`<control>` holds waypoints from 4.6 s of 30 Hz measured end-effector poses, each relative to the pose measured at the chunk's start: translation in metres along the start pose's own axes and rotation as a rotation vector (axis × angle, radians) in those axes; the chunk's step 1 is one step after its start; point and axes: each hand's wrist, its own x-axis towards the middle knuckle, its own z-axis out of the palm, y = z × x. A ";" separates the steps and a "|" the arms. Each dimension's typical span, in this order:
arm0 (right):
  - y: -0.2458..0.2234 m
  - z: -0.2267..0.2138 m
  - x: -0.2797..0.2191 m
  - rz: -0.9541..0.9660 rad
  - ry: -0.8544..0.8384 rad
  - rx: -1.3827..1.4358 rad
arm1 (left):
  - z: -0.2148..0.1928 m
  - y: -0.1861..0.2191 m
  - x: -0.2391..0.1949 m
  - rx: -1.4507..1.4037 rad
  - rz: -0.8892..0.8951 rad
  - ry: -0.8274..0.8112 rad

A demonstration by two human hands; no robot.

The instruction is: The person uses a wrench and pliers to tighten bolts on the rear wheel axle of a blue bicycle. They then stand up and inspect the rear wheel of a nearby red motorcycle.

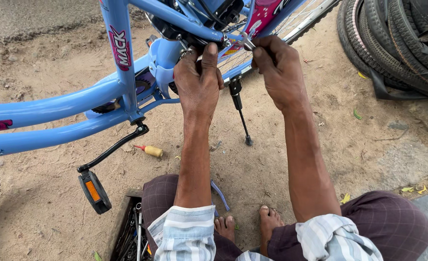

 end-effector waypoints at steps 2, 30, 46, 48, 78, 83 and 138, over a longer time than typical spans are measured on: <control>-0.008 0.001 0.007 -0.023 -0.049 0.092 | 0.000 0.002 0.001 0.017 0.009 0.000; 0.146 0.035 -0.089 0.493 -0.330 -0.395 | 0.000 -0.011 0.001 0.072 0.029 -0.005; 0.216 0.065 -0.145 0.816 -0.567 -0.389 | 0.005 -0.012 -0.005 0.083 0.026 0.059; 0.209 0.065 -0.149 0.824 -0.565 -0.378 | 0.006 -0.009 -0.003 0.101 0.025 0.063; 0.240 0.077 -0.174 0.712 -0.454 -0.391 | 0.021 -0.031 -0.006 0.245 0.008 0.145; 0.257 0.096 -0.178 0.527 -0.123 -0.397 | 0.037 -0.046 -0.009 0.284 0.066 0.198; 0.274 0.131 -0.190 0.681 -0.403 -0.084 | -0.373 -0.175 -0.415 1.853 -0.404 0.417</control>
